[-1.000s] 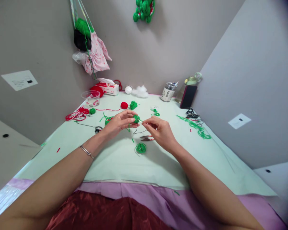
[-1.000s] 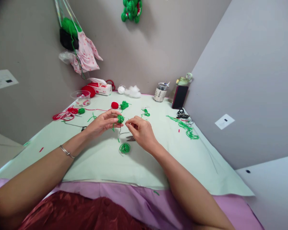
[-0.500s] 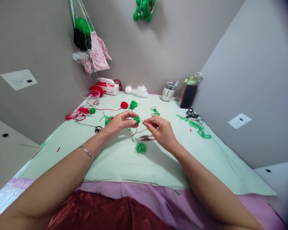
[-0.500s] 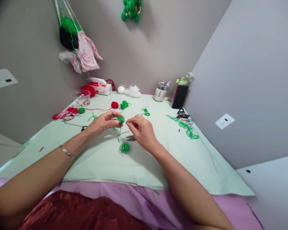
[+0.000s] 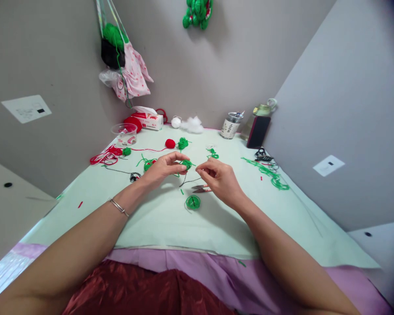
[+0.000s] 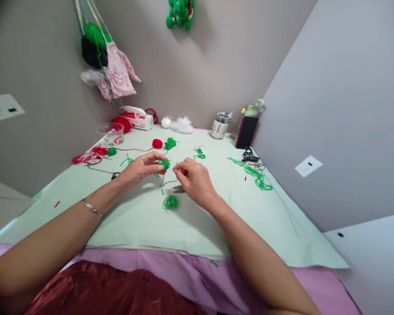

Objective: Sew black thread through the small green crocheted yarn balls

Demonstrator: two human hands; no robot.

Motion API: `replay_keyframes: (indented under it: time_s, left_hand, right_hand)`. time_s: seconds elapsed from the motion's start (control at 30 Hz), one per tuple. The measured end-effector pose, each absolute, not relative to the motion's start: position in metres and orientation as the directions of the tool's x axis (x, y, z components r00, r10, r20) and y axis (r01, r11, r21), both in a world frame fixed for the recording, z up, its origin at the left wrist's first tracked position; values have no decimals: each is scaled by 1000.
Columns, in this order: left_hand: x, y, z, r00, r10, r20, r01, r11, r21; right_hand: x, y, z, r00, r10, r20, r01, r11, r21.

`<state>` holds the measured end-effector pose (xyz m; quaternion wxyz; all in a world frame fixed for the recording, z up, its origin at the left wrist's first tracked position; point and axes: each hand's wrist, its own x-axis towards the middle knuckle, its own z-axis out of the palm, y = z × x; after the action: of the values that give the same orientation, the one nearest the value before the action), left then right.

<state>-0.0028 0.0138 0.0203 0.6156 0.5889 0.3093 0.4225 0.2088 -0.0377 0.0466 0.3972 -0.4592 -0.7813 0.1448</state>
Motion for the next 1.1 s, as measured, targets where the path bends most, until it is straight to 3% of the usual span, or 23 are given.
replay_keyframes:
  time_s: [0.2, 0.4, 0.7, 1.1]
  left_hand:
    - [-1, 14, 19, 464, 877, 127, -136, -71, 988]
    - [-2, 14, 17, 510, 854, 106, -220, 11, 975]
    - [3, 10, 19, 527, 843, 108, -315, 76, 946]
    - [6, 7, 16, 490, 861, 135, -275, 5, 961]
  right_hand:
    - [207, -35, 46, -264, 857, 442, 574, 508, -642]
    - [211, -31, 48, -248, 908, 338, 400, 414, -817]
    - [211, -27, 44, -280, 937, 209, 222, 275, -935]
    - [204, -28, 37, -187, 888, 419, 381, 459, -802]
